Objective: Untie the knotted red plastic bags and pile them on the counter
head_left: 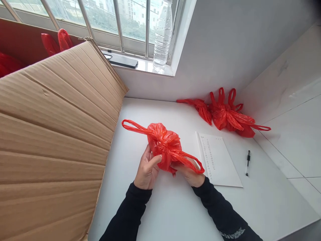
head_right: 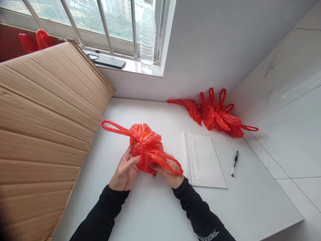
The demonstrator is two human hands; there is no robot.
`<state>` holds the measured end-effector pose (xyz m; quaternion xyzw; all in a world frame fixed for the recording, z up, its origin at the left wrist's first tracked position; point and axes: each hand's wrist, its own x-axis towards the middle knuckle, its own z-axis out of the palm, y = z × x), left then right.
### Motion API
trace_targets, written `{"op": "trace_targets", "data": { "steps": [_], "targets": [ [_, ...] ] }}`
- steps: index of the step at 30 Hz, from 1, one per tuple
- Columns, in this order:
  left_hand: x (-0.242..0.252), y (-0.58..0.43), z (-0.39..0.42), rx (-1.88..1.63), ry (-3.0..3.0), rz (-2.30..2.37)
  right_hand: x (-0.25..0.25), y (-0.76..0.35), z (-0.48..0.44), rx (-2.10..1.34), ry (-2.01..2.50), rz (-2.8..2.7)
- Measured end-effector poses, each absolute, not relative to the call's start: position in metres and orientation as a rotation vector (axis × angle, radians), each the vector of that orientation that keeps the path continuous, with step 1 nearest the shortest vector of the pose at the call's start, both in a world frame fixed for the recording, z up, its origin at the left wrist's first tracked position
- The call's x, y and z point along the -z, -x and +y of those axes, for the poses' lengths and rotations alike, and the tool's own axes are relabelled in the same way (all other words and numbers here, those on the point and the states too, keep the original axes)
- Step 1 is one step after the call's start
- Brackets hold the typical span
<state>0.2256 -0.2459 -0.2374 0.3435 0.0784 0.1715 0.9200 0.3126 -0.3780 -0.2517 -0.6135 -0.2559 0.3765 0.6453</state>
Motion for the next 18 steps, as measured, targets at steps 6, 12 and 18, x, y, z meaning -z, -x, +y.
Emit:
{"op": "trace_targets", "data": {
  "steps": [6,12,18],
  "targets": [
    [0.239,-0.226,-0.248,-0.373,-0.758,0.189,0.258,-0.311,-0.379,-0.813,1.355,-0.579],
    [0.239,-0.225,-0.246,-0.375,-0.733,0.234,0.256,-0.309,-0.377,-0.751,1.344,-0.640],
    [0.237,-0.225,-0.243,-0.484,-0.693,0.297,0.239,-0.305,-0.381,-0.676,1.519,-0.795]
  ]
}}
